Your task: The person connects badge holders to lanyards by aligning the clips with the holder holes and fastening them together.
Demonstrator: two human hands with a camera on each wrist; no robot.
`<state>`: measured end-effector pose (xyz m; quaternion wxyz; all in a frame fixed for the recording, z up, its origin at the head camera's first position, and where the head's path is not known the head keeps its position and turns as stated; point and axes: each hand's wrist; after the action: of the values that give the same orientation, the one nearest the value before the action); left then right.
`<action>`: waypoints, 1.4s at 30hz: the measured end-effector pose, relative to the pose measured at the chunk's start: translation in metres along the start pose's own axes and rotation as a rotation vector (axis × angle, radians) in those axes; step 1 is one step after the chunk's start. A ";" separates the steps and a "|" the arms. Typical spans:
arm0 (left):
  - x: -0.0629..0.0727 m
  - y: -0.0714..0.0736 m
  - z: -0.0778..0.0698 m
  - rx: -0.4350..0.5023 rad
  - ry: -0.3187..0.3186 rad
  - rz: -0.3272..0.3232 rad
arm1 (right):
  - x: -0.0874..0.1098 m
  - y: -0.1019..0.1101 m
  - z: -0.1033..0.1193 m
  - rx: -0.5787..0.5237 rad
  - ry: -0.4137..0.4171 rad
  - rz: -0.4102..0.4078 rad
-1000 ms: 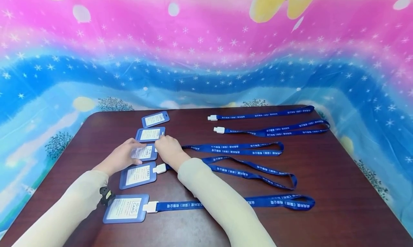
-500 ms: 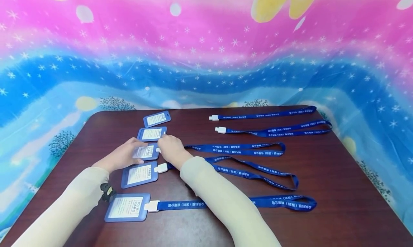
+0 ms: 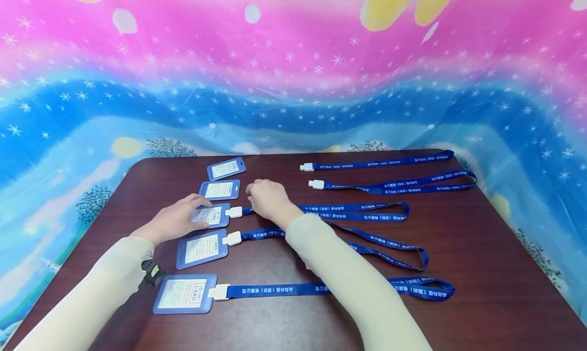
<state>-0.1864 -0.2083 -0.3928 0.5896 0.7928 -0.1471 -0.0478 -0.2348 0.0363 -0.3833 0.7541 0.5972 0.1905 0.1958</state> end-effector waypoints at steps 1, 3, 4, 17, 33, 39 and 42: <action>0.000 0.000 -0.001 -0.005 -0.001 -0.015 | 0.001 0.001 -0.003 0.001 0.002 -0.005; -0.001 -0.001 -0.002 -0.007 0.001 -0.038 | 0.003 0.002 -0.009 0.005 0.010 -0.017; -0.002 -0.001 -0.003 -0.005 0.000 -0.046 | 0.004 0.002 -0.012 0.007 0.011 -0.022; -0.005 -0.008 -0.010 0.012 -0.002 -0.083 | 0.012 0.011 -0.052 0.047 -0.001 -0.072; -0.008 -0.002 -0.012 0.019 -0.007 -0.104 | 0.033 0.030 -0.128 0.009 -0.085 -0.115; -0.012 0.000 -0.015 0.040 -0.013 -0.104 | 0.047 0.029 -0.148 0.046 -0.111 -0.092; -0.014 0.000 -0.016 0.042 -0.017 -0.095 | 0.052 0.029 -0.156 0.066 -0.126 -0.071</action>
<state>-0.1954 -0.1898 -0.3899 0.5685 0.8107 -0.1151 -0.0793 -0.2744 0.1983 -0.3916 0.7509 0.6259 0.1701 0.1245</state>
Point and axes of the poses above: each hand's wrist, its own x-axis away from the middle knuckle, its own y-axis out of the back of the hand, z = x × y
